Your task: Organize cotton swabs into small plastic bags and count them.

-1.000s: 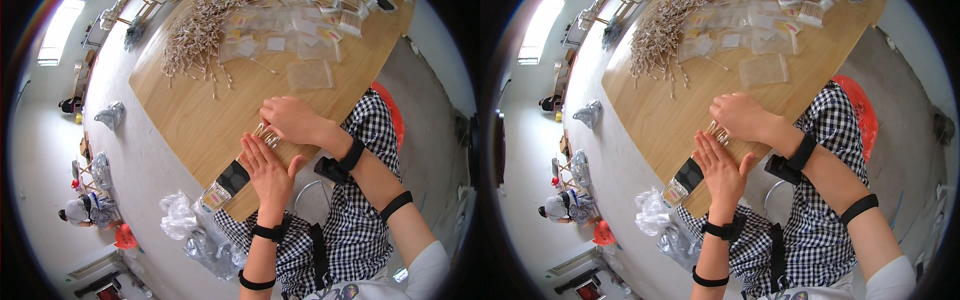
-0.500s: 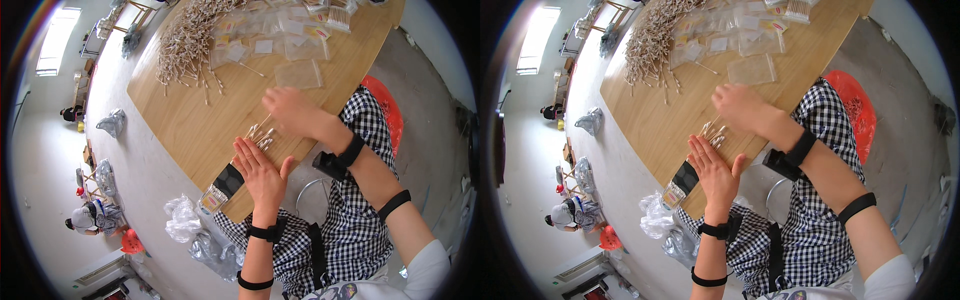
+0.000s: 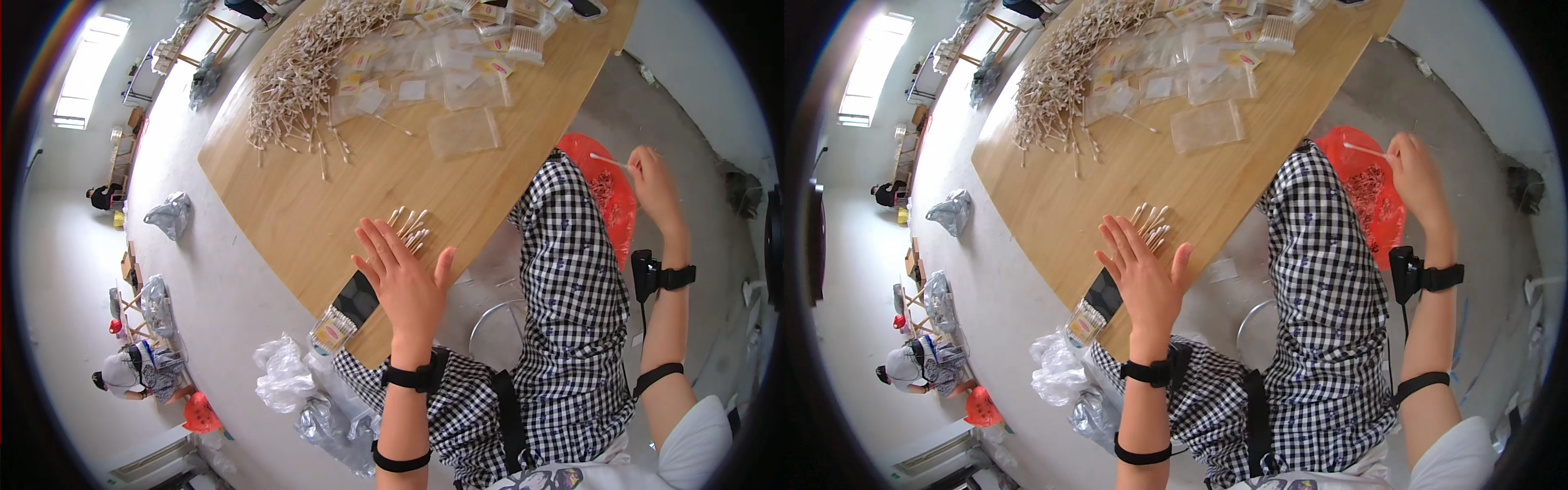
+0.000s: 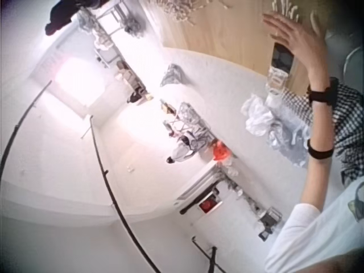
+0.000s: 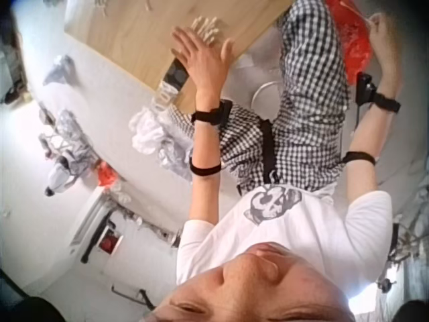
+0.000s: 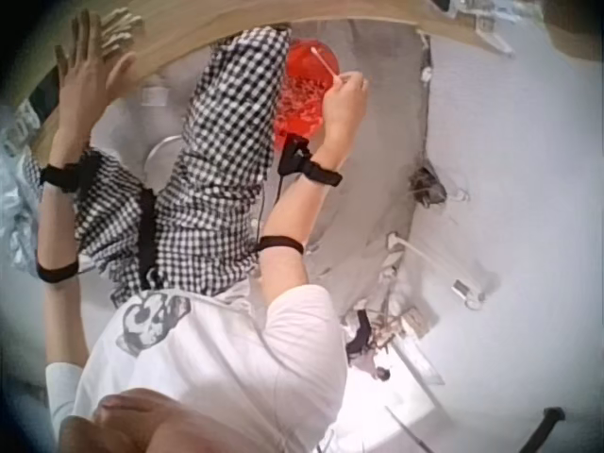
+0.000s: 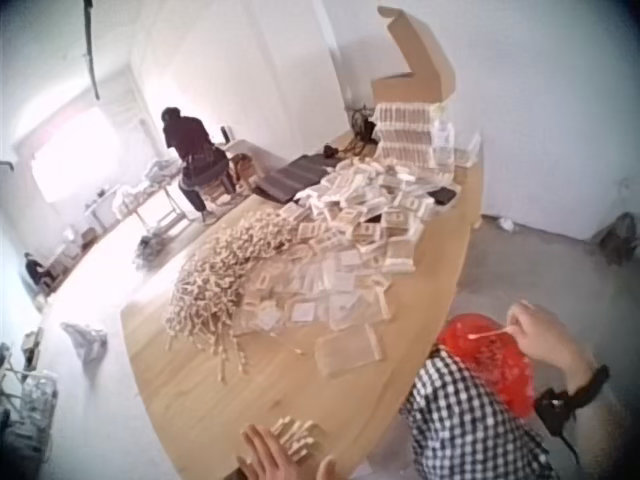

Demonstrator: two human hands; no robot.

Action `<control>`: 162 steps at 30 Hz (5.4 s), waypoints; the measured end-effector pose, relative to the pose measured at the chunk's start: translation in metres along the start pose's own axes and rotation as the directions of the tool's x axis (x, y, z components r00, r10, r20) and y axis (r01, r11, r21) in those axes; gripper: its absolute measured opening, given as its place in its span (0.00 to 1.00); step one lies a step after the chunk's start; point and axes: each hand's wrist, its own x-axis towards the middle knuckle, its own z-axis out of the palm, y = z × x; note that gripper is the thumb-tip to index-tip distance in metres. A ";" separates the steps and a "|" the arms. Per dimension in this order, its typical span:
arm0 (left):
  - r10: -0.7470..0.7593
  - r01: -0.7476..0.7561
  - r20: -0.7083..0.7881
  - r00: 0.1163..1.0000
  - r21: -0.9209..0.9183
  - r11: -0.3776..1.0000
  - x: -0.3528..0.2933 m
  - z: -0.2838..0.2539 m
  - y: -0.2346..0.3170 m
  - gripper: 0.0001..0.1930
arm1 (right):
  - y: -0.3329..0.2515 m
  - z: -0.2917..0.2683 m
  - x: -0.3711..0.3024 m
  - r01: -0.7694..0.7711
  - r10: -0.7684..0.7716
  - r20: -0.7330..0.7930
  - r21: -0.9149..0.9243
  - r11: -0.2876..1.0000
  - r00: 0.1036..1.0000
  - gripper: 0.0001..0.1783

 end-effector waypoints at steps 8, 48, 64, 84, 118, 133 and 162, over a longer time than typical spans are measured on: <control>-0.002 -0.002 0.087 0.996 0.037 0.999 -0.014 0.008 0.001 0.57 | 0.043 0.044 -0.005 -0.182 0.189 0.043 -0.127 0.975 0.981 0.06; -0.661 -0.020 -0.034 0.750 -0.999 0.028 0.000 -0.005 -0.007 0.44 | -0.269 0.128 -0.024 -0.271 -0.399 0.268 0.961 0.050 0.877 0.29; -0.651 -0.101 0.005 0.759 -0.987 -0.126 0.010 -0.004 -0.003 0.42 | -0.279 0.134 -0.032 -0.274 -0.501 0.250 0.961 0.026 0.829 0.32; -0.098 0.090 -0.008 0.995 -0.318 0.944 -0.008 -0.012 -0.021 0.52 | -0.243 0.108 -0.003 -0.069 -0.390 0.182 0.955 0.287 0.903 0.13; -0.090 0.090 -0.002 0.996 -0.101 0.991 -0.013 0.008 0.006 0.60 | -0.268 0.083 0.035 0.622 -0.756 0.498 0.446 0.644 0.425 0.08; -0.291 0.265 -0.058 0.955 -0.276 0.924 -0.065 -0.022 -0.033 0.58 | -0.041 -0.027 0.016 0.076 -0.109 0.193 0.170 0.983 0.975 0.06; -0.551 -0.076 -0.043 0.833 -0.996 -0.038 -0.017 -0.001 -0.002 0.39 | -0.278 0.126 -0.061 -0.267 -0.360 0.263 0.963 0.040 0.895 0.29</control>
